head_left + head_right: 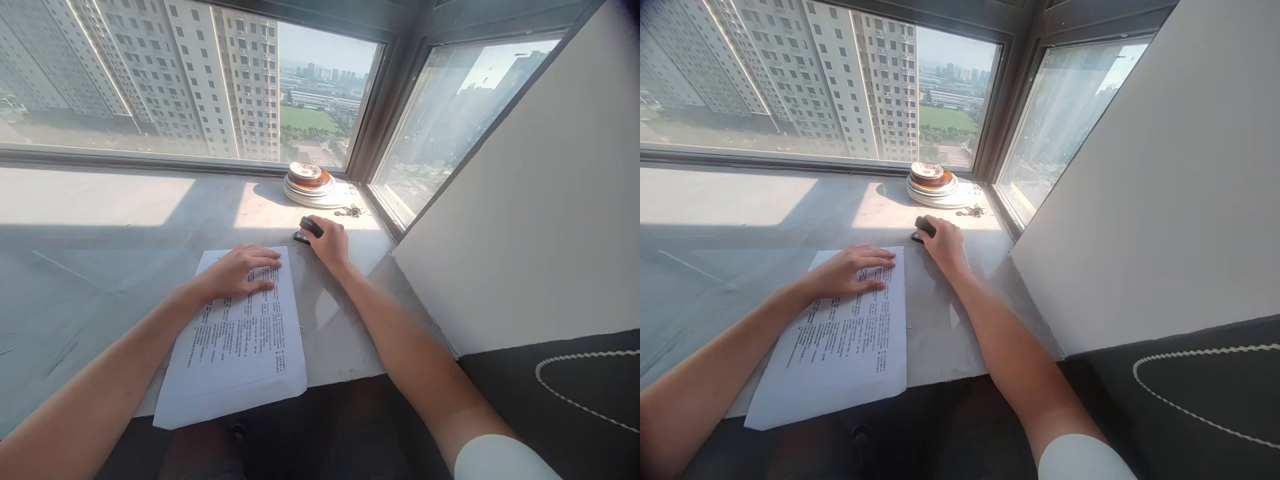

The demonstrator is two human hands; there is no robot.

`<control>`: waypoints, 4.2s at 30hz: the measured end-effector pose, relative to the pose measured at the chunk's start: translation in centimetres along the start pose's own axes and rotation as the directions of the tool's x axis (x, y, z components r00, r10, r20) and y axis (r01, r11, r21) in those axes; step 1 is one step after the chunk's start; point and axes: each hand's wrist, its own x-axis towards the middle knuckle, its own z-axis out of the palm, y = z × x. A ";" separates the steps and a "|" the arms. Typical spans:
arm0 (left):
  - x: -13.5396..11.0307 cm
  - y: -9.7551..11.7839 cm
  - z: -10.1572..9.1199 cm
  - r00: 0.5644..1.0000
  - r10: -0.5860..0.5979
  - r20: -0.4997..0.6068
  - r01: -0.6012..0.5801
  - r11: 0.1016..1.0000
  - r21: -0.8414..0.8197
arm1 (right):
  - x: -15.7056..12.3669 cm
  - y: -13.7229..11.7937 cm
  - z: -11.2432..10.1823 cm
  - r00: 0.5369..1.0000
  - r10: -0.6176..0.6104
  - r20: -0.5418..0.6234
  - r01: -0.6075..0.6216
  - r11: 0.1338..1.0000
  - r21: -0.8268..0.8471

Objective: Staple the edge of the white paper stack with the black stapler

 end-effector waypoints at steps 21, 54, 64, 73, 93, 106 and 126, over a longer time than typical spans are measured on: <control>0.2 -1.1 0.6 0.994 0.025 -0.104 -0.028 0.999 -0.028 | 0.0 0.1 -0.1 1.000 -0.001 0.026 0.002 1.000 -0.025; 0.5 -1.4 1.4 0.996 -0.045 -0.078 0.054 0.993 0.106 | 0.3 0.2 -0.1 0.997 -0.060 0.047 0.056 0.994 0.089; 0.3 -2.2 1.4 0.994 0.004 -0.113 0.001 0.999 0.048 | 1.6 4.3 -1.8 0.959 0.252 -0.127 -0.245 0.967 0.066; 0.1 -2.1 1.6 0.990 -0.062 -0.126 0.072 0.994 0.078 | 1.9 7.0 -0.7 0.970 0.240 0.038 -0.238 0.970 -0.048; 0.7 -2.7 1.9 0.988 -0.050 -0.144 0.051 0.999 0.005 | 1.9 4.2 -1.1 0.997 0.012 -0.081 -0.003 0.993 0.120; 0.0 -2.5 1.7 0.955 -0.154 -0.253 0.164 0.986 0.020 | 1.0 2.5 -2.0 0.920 -0.201 0.337 0.087 0.942 0.325; 0.0 -1.6 3.2 0.985 -0.125 -0.115 0.139 0.984 0.115 | 1.7 7.8 -1.8 0.991 0.004 0.132 -0.014 0.997 0.074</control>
